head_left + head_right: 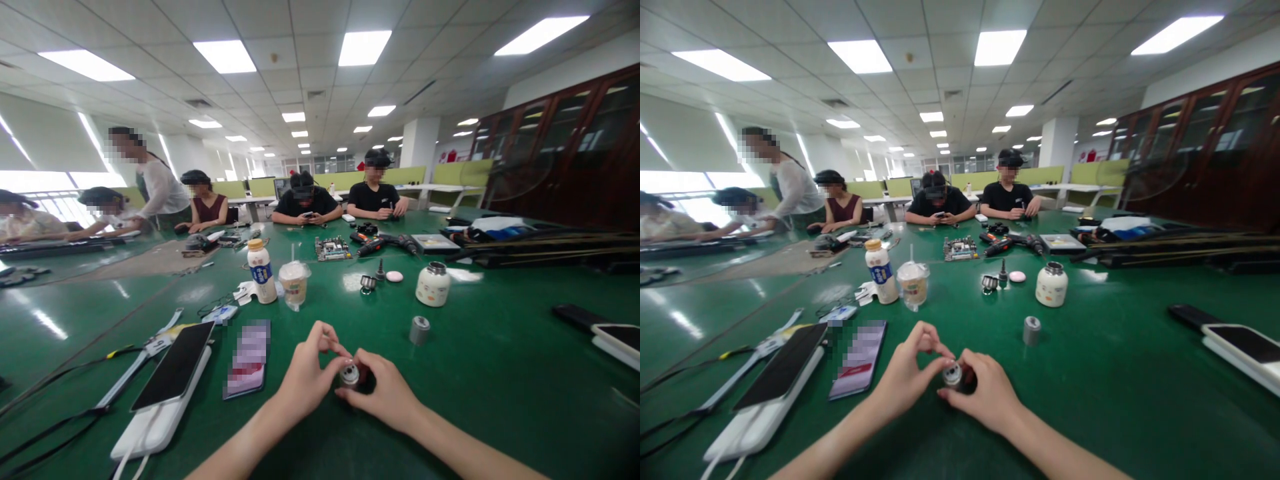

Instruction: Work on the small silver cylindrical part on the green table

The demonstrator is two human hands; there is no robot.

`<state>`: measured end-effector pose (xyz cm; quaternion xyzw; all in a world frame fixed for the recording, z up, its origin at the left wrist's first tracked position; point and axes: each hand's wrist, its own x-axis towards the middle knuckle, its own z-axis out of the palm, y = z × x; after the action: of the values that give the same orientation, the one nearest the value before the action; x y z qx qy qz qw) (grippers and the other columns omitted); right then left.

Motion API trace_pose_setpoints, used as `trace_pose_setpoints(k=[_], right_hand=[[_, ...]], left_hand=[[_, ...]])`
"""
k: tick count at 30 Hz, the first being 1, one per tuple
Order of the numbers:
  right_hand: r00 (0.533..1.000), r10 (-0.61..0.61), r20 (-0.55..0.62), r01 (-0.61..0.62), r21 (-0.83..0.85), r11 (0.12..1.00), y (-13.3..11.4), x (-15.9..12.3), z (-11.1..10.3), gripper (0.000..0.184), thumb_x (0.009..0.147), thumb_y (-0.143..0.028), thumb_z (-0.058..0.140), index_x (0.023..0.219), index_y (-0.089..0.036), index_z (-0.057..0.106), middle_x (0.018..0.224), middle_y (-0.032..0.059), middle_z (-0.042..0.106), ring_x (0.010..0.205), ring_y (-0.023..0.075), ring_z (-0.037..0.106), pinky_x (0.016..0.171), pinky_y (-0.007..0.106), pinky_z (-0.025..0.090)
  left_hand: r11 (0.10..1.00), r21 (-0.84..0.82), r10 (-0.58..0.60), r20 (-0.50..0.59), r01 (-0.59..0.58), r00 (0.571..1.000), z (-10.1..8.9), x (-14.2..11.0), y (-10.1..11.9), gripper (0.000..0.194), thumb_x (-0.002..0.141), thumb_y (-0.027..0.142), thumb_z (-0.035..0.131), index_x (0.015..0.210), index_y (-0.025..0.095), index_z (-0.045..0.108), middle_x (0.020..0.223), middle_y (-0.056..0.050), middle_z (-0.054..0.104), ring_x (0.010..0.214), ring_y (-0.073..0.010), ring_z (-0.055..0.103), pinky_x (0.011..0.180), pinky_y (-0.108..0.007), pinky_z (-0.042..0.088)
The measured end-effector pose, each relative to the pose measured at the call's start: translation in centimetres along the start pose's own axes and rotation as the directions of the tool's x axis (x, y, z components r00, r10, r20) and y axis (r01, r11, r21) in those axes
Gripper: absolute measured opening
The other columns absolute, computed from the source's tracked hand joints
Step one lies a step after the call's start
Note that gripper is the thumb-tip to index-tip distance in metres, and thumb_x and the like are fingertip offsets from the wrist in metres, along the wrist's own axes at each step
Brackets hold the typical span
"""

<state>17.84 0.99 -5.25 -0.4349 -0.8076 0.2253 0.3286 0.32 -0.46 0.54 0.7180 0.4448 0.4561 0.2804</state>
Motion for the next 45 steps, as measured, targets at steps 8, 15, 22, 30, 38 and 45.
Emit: trace_pose_setpoints(k=[8, 15, 22, 30, 38, 45], right_hand=[[1.000, 0.012, 0.010, -0.012, 0.016, 1.000, -0.3, 0.1, -0.1, 0.031, 0.072, -0.041, 0.076, 0.077, -0.022, 0.053, 0.073, -0.0028, 0.061, 0.070, 0.0176, 0.055, 0.063, 0.026, 0.038], [1.000, 0.008, 0.013, -0.008, 0.008, 1.000, -0.3, 0.1, -0.2, 0.031, 0.072, -0.041, 0.076, 0.076, -0.022, 0.052, 0.073, -0.0030, 0.060, 0.069, 0.0175, 0.054, 0.063, 0.026, 0.037], [1.000, -0.003, 0.004, 0.003, 0.002, 1.000, -0.2, 0.1, -0.1, 0.032, 0.072, -0.042, 0.076, 0.077, -0.023, 0.051, 0.074, -0.0026, 0.061, 0.069, 0.0176, 0.055, 0.063, 0.026, 0.037], [1.000, -0.028, -0.013, 0.028, -0.019, 0.999, 0.4, 0.1, 0.3, 0.033, 0.073, -0.042, 0.075, 0.078, -0.023, 0.049, 0.077, -0.0018, 0.061, 0.072, 0.0187, 0.055, 0.064, 0.027, 0.037], [0.999, -0.034, -0.012, 0.034, -0.020, 0.999, 0.3, 0.2, 0.3, 0.033, 0.073, -0.038, 0.074, 0.073, -0.023, 0.045, 0.071, -0.0045, 0.056, 0.068, 0.0168, 0.053, 0.061, 0.025, 0.035], [0.999, -0.044, -0.010, 0.044, 0.000, 0.999, 0.3, 0.1, 0.4, 0.028, 0.074, -0.034, 0.073, 0.074, -0.023, 0.047, 0.072, -0.0040, 0.058, 0.069, 0.0169, 0.054, 0.063, 0.025, 0.036]], left_hand=[[0.979, 0.183, -0.093, -0.015, 0.095, 0.996, -1.3, 0.9, -5.6, 0.026, 0.078, 0.009, 0.065, 0.089, 0.024, 0.047, 0.076, 0.002, 0.077, 0.078, -0.0208, 0.073, 0.076, -0.029, 0.049], [0.980, 0.167, -0.111, 0.023, 0.105, 0.994, -0.7, 0.4, -6.8, 0.034, 0.074, 0.014, 0.074, 0.101, 0.024, 0.055, 0.086, -0.001, 0.078, 0.086, -0.0223, 0.073, 0.080, -0.031, 0.051], [0.996, -0.019, -0.087, -0.070, 0.086, 0.994, -0.6, 0.8, -3.7, 0.022, 0.075, 0.015, 0.074, 0.090, 0.021, 0.058, 0.081, -0.002, 0.078, 0.083, -0.0217, 0.074, 0.080, -0.032, 0.052], [0.958, -0.277, -0.050, 0.090, 0.074, 0.995, 0.6, -0.2, -0.9, 0.019, 0.075, 0.009, 0.072, 0.089, 0.016, 0.062, 0.088, -0.005, 0.075, 0.082, -0.0186, 0.071, 0.078, -0.029, 0.055], [0.997, -0.075, 0.004, 0.157, 0.007, 0.988, 0.1, -0.2, -0.6, 0.012, 0.079, 0.006, 0.063, 0.075, 0.015, 0.069, 0.077, -0.004, 0.073, 0.076, -0.0177, 0.068, 0.074, -0.026, 0.051], [0.998, -0.024, 0.063, 0.190, -0.059, 0.980, 0.0, -0.5, 0.0, 0.015, 0.076, 0.003, 0.063, 0.079, 0.016, 0.070, 0.080, -0.003, 0.073, 0.078, -0.0174, 0.067, 0.077, -0.026, 0.050]])
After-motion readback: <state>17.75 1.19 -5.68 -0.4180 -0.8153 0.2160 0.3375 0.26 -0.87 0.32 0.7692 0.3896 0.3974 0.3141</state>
